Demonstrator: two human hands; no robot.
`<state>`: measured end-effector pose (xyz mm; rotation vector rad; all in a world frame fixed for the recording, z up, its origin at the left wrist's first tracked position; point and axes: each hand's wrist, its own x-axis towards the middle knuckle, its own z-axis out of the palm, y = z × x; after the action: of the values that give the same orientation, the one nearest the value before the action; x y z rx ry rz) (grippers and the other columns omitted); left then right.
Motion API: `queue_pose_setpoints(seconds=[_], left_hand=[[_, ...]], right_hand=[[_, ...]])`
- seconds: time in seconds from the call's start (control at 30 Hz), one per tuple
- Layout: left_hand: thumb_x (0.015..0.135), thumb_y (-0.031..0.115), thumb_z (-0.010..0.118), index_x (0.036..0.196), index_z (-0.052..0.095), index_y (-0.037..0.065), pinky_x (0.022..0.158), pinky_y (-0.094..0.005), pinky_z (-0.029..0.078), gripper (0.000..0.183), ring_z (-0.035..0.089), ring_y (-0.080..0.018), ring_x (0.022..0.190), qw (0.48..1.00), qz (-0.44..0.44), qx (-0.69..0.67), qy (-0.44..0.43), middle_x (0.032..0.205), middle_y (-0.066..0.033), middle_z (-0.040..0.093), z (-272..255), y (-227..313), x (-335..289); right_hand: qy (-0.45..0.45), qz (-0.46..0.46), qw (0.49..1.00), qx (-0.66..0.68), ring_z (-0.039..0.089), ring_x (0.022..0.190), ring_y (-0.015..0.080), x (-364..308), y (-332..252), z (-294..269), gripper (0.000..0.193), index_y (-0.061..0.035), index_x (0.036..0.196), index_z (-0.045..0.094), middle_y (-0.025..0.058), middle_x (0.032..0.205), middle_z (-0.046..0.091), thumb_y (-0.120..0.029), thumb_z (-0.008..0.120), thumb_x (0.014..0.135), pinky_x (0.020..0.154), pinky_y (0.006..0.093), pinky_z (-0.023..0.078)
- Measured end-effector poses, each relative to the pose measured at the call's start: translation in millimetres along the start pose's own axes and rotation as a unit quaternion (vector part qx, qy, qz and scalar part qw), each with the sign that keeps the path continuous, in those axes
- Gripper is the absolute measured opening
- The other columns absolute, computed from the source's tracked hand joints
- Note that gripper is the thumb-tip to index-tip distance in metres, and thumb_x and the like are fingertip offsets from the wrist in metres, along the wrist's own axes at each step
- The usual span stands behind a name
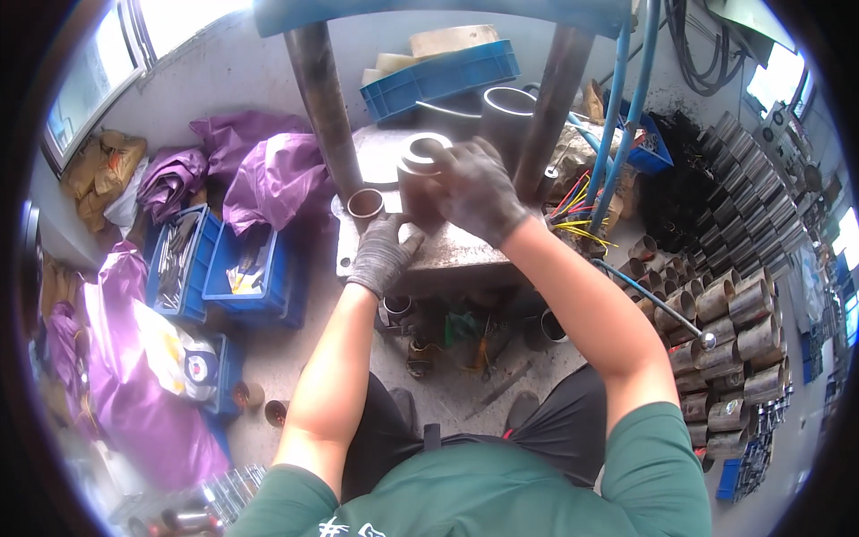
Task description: The person selects a metal cylinder from a wire basket, places it into a press machine, and pulls a lever to compress the object before removing it and placing it down.
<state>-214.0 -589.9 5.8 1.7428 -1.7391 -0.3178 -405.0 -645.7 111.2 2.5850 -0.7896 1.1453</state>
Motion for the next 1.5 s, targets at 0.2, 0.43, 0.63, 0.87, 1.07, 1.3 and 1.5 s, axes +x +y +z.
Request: queue_pose_setpoints(seconds=[0.2,0.43,0.63,0.87,1.07,1.3,1.5], left_hand=[[0.092,0.035,0.077,0.122,0.072,0.003,0.103,-0.0458,0.051,0.044,0.067,-0.0381,0.116,0.995,-0.018,-0.085,0.043,0.119,-0.0231,0.071,7.9,-19.9,16.1],[0.096,0.025,0.076,0.116,0.071,0.001,0.079,-0.0331,0.057,0.031,0.069,-0.0187,0.087,0.964,-0.063,-0.249,0.063,0.101,-0.0126,0.075,19.6,-52.7,26.4],[0.096,0.027,0.075,0.121,0.069,0.0,0.096,-0.0379,0.054,0.037,0.07,-0.0279,0.108,0.968,-0.067,-0.234,0.06,0.115,-0.0196,0.074,21.8,-32.6,18.0],[0.096,0.018,0.074,0.13,0.064,0.002,0.102,-0.0338,0.053,0.039,0.068,-0.0214,0.112,0.956,-0.082,-0.28,0.04,0.116,-0.0157,0.073,41.6,-13.9,22.4],[0.094,0.016,0.075,0.133,0.061,0.004,0.097,-0.0335,0.056,0.043,0.071,-0.0216,0.106,0.972,-0.049,-0.218,0.076,0.115,-0.0148,0.072,50.8,-14.9,21.7],[0.093,0.028,0.072,0.141,0.053,0.013,0.101,-0.0438,0.054,0.053,0.069,-0.0347,0.115,0.996,-0.043,-0.06,0.046,0.131,-0.0186,0.065,39.6,-5.6,28.1],[0.094,0.037,0.07,0.124,0.07,0.01,0.099,-0.0422,0.054,0.04,0.072,-0.0341,0.11,0.998,-0.055,0.01,-0.029,0.117,-0.0172,0.074,6.1,0.6,16.4]], right_hand=[[-0.257,0.12,0.958,-0.038,0.068,0.114,0.0409,64.1,13.8,63.7,0.058,-0.0027,0.144,0.056,0.0248,0.121,0.071,-0.028,0.067,0.092,0.101,0.0474,0.052],[-0.171,0.124,0.977,-0.003,0.072,0.092,0.0395,29.4,-7.1,60.5,0.047,-0.0075,0.133,0.057,0.0205,0.091,0.073,-0.024,0.068,0.09,0.085,0.0512,0.054],[-0.14,0.213,0.966,0.049,0.07,0.102,0.048,-32.9,4.4,38.7,0.091,-0.0123,0.16,0.031,0.0287,0.111,0.069,-0.024,0.082,0.086,0.093,0.0515,0.056],[-0.006,0.345,0.9,0.267,0.064,0.119,0.029,-149.6,63.2,35.7,0.088,-0.0109,0.156,0.038,0.0195,0.137,0.058,-0.013,0.088,0.082,0.103,0.0393,0.052],[0.022,0.411,0.805,0.427,0.056,0.124,0.0236,-167.2,65.0,15.6,0.083,-0.0086,0.152,0.046,0.0113,0.138,0.056,-0.008,0.089,0.081,0.108,0.0372,0.048],[0.097,0.438,0.812,0.374,0.049,0.133,0.0253,-166.4,43.4,31.0,0.085,-0.0012,0.15,0.046,0.0142,0.146,0.05,-0.008,0.091,0.078,0.115,0.036,0.042],[0.171,0.504,0.784,0.318,0.052,0.13,0.0256,-157.4,49.2,51.1,0.084,-0.0027,0.149,0.048,0.0154,0.143,0.053,-0.007,0.091,0.077,0.113,0.0358,0.044]])
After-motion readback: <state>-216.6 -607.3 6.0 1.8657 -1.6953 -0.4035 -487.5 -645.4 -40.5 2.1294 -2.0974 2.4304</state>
